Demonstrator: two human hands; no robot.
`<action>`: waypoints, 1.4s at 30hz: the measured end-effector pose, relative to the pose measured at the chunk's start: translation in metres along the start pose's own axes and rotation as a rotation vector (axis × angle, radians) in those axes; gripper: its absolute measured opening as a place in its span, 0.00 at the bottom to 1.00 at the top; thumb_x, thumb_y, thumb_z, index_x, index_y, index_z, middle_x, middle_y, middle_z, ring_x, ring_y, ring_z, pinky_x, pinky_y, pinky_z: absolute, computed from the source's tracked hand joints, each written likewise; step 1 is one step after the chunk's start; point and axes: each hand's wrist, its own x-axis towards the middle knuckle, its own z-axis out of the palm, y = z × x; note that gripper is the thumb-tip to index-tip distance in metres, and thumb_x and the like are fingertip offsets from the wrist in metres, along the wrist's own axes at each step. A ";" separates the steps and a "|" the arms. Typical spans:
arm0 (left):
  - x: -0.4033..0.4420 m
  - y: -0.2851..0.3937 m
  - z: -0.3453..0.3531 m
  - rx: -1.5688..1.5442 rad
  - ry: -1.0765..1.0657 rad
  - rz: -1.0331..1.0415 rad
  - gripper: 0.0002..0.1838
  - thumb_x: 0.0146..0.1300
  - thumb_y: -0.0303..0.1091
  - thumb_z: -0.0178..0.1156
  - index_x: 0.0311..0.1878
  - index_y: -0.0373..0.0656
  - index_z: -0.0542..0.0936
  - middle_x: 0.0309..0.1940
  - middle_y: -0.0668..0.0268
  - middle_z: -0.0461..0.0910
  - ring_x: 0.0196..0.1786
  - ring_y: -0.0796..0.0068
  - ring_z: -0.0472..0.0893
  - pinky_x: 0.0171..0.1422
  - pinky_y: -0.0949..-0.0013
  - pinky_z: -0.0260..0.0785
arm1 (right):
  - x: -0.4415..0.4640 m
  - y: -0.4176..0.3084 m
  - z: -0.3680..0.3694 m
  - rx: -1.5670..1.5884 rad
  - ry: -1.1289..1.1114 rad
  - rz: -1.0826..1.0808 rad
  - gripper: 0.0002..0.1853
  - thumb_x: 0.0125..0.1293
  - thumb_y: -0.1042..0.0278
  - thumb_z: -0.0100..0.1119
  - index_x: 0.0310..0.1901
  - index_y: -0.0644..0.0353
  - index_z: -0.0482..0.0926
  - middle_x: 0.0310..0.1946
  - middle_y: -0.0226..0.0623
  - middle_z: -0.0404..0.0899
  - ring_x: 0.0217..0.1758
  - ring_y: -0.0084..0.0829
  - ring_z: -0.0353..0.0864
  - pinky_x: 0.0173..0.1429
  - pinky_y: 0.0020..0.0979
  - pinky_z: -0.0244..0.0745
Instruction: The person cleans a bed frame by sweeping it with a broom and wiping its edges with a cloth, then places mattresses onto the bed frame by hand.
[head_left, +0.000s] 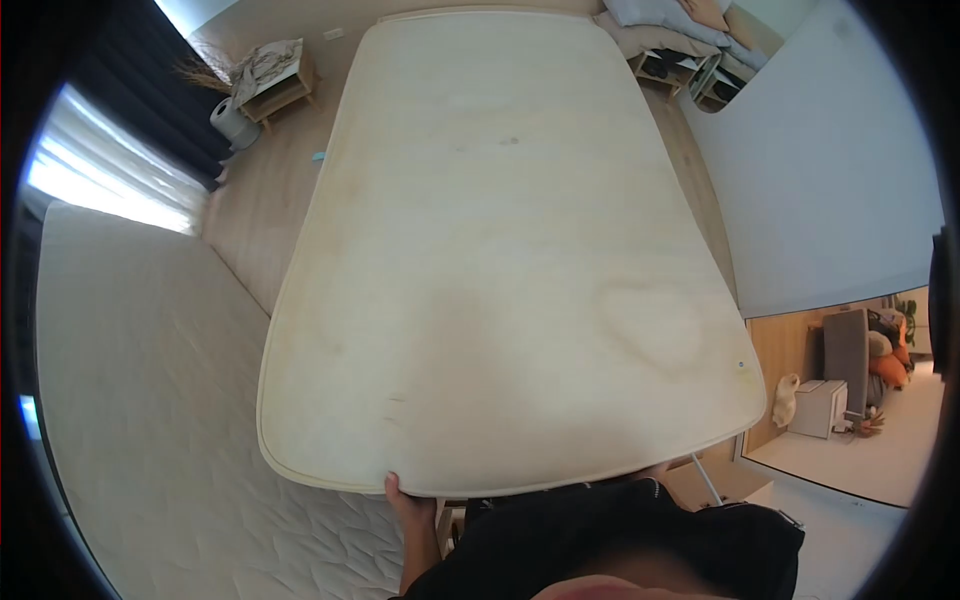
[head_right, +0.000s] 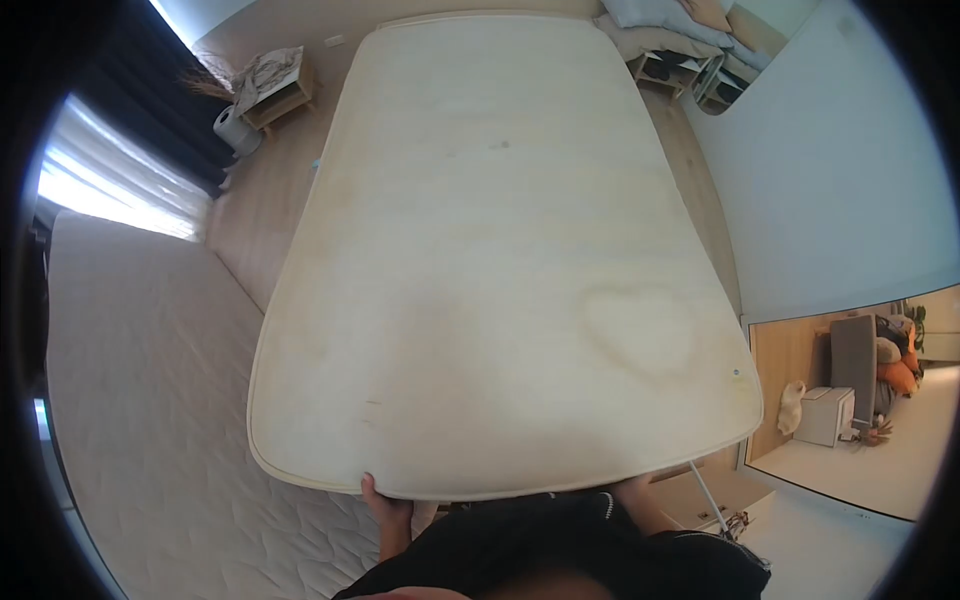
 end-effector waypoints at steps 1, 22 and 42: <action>0.011 -0.003 0.003 -0.016 0.070 -0.034 0.34 0.57 0.52 0.50 0.62 0.40 0.63 0.55 0.58 0.69 0.58 0.58 0.69 0.59 0.53 0.63 | 0.001 0.006 -0.002 -0.028 0.011 -0.028 0.36 0.60 0.32 0.38 0.61 0.51 0.65 0.60 0.38 0.67 0.64 0.41 0.64 0.66 0.49 0.59; 0.228 -0.122 0.108 -0.223 0.170 -0.082 0.31 0.57 0.50 0.50 0.61 0.44 0.65 0.56 0.62 0.69 0.59 0.58 0.68 0.62 0.53 0.61 | 0.277 0.003 0.118 0.138 -0.306 0.227 0.32 0.64 0.37 0.35 0.61 0.51 0.64 0.56 0.34 0.70 0.59 0.38 0.68 0.61 0.44 0.66; 0.286 -0.164 -0.046 1.254 0.569 -0.292 0.28 0.66 0.55 0.47 0.45 0.34 0.74 0.37 0.55 0.78 0.39 0.63 0.77 0.44 0.62 0.69 | 0.311 0.053 0.030 -0.661 0.248 0.288 0.26 0.68 0.44 0.42 0.49 0.63 0.70 0.44 0.43 0.75 0.47 0.36 0.77 0.51 0.41 0.77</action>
